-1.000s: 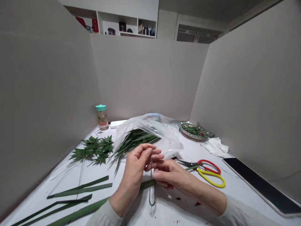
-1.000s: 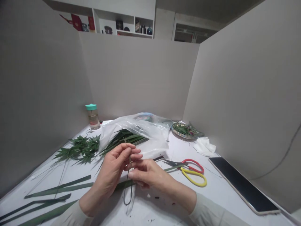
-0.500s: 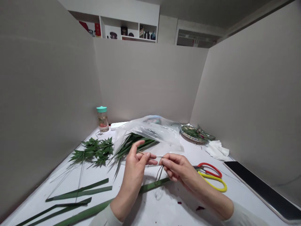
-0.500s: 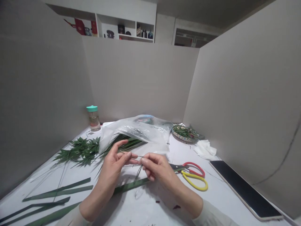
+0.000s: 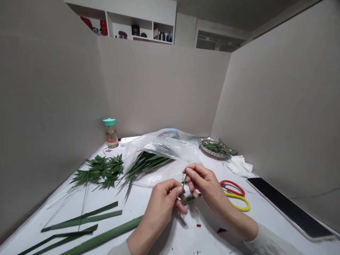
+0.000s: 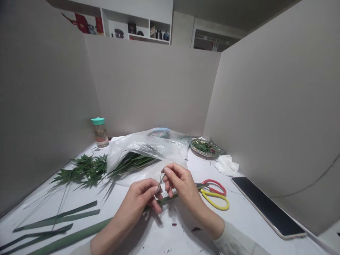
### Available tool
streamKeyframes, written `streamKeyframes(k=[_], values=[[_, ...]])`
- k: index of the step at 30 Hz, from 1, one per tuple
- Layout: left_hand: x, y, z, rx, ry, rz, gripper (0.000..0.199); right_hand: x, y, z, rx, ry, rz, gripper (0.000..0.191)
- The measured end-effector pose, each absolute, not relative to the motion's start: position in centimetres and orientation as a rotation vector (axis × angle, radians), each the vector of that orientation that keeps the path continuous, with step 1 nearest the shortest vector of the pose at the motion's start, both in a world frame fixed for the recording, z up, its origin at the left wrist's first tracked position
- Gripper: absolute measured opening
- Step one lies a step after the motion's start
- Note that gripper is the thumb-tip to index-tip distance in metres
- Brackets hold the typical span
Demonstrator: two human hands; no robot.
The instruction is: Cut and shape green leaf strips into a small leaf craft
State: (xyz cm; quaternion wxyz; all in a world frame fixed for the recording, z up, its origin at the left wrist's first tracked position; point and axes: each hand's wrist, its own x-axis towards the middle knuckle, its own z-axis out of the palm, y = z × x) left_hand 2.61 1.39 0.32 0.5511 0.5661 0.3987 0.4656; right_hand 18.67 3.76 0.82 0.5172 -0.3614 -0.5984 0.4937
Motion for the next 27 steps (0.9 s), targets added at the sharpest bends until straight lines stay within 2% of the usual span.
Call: streamKeyframes(k=[11,21,27], values=[[2.8,1.1,1.3,1.188,0.804,1.024,0.032,17.9,2.8,1.0,-0.839,-1.384,1.309,0.035],[2.4,1.4,0.9,1.213,0.869,1.01,0.029,18.7,3.3,1.3,-0.814,-1.282,1.294,0.031],[2.2,1.1,1.3,1.531,1.117,1.148,0.019,18.6,3.1,1.7,-0.794,-1.154,1.416,0.016]])
